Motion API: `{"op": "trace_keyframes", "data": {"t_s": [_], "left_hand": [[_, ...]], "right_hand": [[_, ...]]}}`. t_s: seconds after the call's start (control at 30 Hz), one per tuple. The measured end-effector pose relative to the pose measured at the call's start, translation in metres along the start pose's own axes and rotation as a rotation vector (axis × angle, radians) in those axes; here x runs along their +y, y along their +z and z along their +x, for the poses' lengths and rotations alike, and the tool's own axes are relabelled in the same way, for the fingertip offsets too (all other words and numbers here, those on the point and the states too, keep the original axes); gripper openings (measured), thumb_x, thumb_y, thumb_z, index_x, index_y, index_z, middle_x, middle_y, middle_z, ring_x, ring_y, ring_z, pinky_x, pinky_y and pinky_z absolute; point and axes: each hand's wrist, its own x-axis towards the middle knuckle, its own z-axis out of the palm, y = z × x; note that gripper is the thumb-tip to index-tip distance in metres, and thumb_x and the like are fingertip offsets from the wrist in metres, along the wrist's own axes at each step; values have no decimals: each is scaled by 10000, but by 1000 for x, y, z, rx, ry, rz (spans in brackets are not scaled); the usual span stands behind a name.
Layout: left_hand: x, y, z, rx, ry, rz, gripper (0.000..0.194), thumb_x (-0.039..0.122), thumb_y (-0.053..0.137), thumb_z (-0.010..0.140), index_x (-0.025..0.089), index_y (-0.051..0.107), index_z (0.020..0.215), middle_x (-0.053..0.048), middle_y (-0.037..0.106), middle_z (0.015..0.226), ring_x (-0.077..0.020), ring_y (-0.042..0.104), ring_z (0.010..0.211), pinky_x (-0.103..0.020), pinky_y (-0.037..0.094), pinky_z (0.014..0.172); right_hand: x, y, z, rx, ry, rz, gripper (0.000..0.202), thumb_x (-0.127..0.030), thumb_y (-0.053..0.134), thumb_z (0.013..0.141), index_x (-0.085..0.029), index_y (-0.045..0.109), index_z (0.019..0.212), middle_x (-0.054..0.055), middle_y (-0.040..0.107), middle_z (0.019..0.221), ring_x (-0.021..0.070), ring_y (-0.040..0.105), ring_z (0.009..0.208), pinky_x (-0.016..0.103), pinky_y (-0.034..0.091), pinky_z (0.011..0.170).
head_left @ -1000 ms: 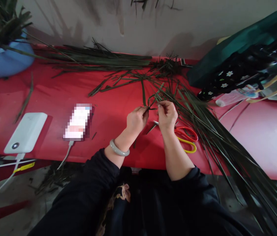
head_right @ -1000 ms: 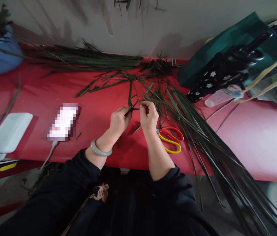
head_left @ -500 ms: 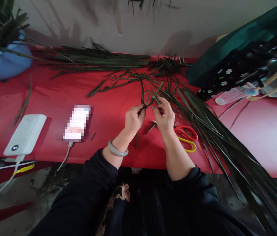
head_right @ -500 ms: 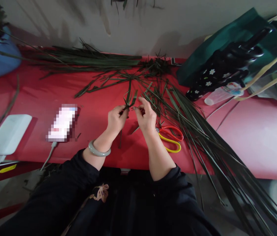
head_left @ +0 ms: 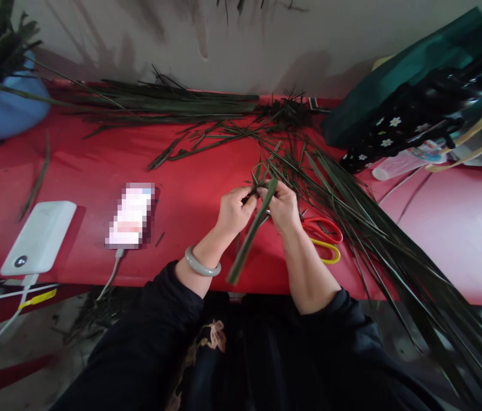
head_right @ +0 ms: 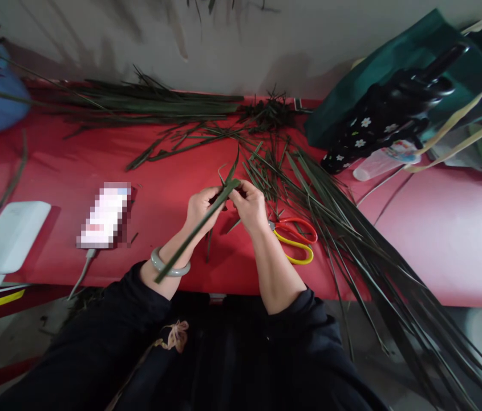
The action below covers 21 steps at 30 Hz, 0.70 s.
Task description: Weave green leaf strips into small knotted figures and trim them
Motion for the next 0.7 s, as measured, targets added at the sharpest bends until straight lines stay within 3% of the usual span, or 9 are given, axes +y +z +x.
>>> {"op": "trace_keyframes", "data": {"t_s": [0.17, 0.3, 0.53, 0.7], "left_hand": [[3, -2, 0, -56, -43, -41, 154, 183, 512, 805, 171, 662, 771, -2, 648, 643, -104, 582, 590, -209, 444, 593], [4, -3, 0, -85, -73, -92, 149, 204, 518, 797, 169, 650, 737, 6, 631, 606, -105, 576, 571, -211, 435, 571], [3, -4, 1, -96, -91, -111, 146, 190, 522, 787, 171, 633, 694, 20, 600, 556, -98, 550, 529, -210, 410, 539], [2, -4, 2, -152, -121, -159, 142, 191, 525, 775, 163, 623, 676, 20, 596, 553, -90, 540, 515, -207, 411, 527]], "right_hand": [[-3, -5, 2, -28, 74, 57, 185, -303, 694, 598, -189, 605, 713, -82, 460, 525, 35, 345, 440, 187, 267, 411], [-1, -6, 3, -34, 88, 72, 195, -328, 698, 582, -186, 600, 673, -76, 474, 534, 37, 354, 461, 189, 294, 437], [3, -10, 5, -94, 45, -4, 185, -316, 675, 636, -181, 642, 757, -72, 474, 550, 36, 328, 453, 194, 255, 419], [0, -13, 4, -99, 61, -55, 180, -316, 675, 642, -175, 567, 618, -83, 414, 457, 41, 343, 426, 194, 258, 407]]}}
